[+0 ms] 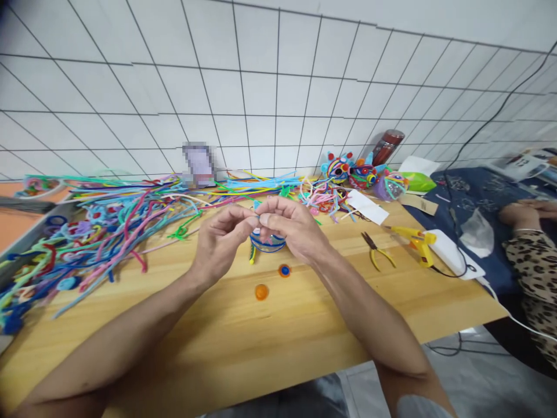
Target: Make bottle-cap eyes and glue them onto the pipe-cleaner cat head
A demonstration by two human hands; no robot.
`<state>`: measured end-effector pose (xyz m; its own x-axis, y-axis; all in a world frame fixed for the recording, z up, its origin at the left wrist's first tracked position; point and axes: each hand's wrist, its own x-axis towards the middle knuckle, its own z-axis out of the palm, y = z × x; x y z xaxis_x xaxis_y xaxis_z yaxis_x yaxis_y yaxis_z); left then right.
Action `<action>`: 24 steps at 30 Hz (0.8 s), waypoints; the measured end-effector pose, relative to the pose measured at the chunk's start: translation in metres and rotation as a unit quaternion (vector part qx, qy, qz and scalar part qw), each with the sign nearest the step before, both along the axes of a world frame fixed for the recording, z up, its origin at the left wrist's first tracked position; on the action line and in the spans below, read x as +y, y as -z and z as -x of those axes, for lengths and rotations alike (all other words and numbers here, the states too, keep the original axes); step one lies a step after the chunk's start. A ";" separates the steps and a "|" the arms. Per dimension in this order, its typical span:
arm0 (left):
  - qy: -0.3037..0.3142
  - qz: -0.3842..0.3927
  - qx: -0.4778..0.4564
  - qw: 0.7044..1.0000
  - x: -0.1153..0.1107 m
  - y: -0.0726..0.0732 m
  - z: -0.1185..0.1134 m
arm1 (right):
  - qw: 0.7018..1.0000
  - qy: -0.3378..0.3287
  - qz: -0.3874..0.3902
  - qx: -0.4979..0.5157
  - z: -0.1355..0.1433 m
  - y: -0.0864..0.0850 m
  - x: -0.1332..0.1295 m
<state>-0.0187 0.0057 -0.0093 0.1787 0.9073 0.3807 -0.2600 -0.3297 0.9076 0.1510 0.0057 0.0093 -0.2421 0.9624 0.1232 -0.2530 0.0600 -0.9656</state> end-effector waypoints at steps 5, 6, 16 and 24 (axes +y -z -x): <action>0.054 0.048 -0.046 0.996 0.000 -0.004 -0.002 | 1.000 0.000 0.007 0.016 0.000 -0.001 -0.001; 0.059 0.053 -0.049 0.996 0.000 -0.004 -0.002 | 1.000 0.001 0.005 0.017 0.001 0.000 -0.001; 0.058 0.069 -0.036 0.995 -0.007 -0.004 -0.001 | 0.992 0.043 -0.075 -0.091 -0.032 -0.006 -0.006; 0.112 0.096 -0.019 0.989 -0.022 -0.006 -0.002 | 0.847 0.079 -0.246 -0.464 -0.114 0.069 -0.017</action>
<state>-0.0163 -0.0164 -0.0035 0.3718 0.9030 0.2154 -0.3412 -0.0829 0.9363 0.2645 -0.0116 -0.0595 -0.3278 0.8790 0.3463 0.6505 0.4758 -0.5920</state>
